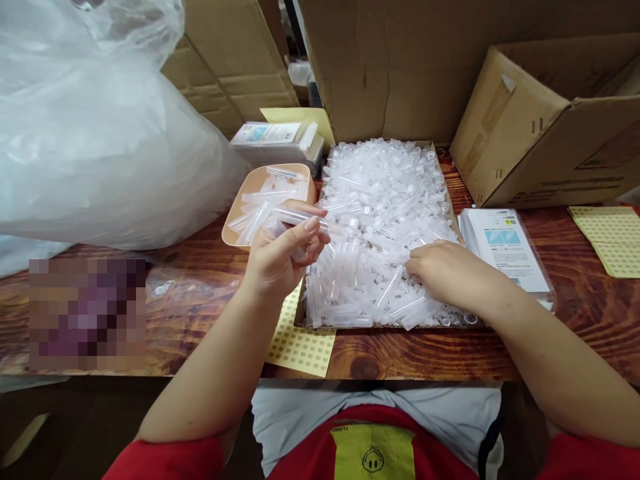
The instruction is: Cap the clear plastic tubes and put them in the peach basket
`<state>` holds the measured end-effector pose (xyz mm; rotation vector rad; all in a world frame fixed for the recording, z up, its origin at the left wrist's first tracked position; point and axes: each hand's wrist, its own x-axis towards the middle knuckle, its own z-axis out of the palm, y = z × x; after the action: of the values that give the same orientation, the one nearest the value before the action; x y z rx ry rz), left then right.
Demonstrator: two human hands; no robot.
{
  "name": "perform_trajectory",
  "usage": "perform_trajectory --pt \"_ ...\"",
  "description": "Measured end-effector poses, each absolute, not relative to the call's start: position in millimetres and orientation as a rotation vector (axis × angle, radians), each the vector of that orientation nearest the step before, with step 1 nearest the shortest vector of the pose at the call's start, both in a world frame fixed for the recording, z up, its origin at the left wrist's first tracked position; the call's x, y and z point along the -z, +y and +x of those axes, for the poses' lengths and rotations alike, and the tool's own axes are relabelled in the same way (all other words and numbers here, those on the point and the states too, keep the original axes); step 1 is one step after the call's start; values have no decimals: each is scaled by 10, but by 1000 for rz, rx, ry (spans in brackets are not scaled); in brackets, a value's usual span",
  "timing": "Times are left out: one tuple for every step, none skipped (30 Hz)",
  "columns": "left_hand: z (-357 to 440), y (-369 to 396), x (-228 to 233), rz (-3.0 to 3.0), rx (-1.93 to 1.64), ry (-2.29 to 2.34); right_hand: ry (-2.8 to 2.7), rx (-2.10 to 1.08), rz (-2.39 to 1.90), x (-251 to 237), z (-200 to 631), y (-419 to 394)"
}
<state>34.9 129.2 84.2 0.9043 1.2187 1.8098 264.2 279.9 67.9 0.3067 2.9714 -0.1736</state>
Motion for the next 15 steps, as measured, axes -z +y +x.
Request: perform_trajectory --pt "350 1300 -831 908 -1808 1197 2948 158 303 -675 2634 2783" --pt "351 1309 -816 910 -1807 1185 2934 139 299 -670 2625 2767" --pt "352 1318 -798 910 -1806 1180 2932 124 295 -661 2618 2753" --pt "352 1326 -781 910 -1805 1178 2943 118 291 -647 2614 2743" --pt "353 1333 -765 912 -1802 1176 2955 122 282 -631 2615 2739" --pt "355 1339 -754 914 -1794 1173 2968 135 270 -614 2623 2741" --pt "359 1343 -747 919 -1777 1169 2986 157 259 -600 2637 2749" --pt "365 1345 -745 925 -1753 1165 3016 186 244 -592 2656 2764" --pt "374 1345 -746 929 -1723 1163 3063 224 223 -593 2680 2784" --pt "387 1344 -749 929 -1693 1162 3128 274 197 -607 2706 2807" --pt "404 1341 -752 924 -1667 1163 3208 341 169 -634 2732 2828" --pt "426 1336 -754 918 -1644 1165 3295 429 151 -671 2754 2844" --pt "453 1330 -755 912 -1624 1168 3382 544 145 -717 2770 2852" --pt "484 1324 -753 907 -1606 1175 3463 697 146 -765 2778 2849" --pt "520 1317 -749 903 -1585 1180 3528 888 155 -811 2776 2834"
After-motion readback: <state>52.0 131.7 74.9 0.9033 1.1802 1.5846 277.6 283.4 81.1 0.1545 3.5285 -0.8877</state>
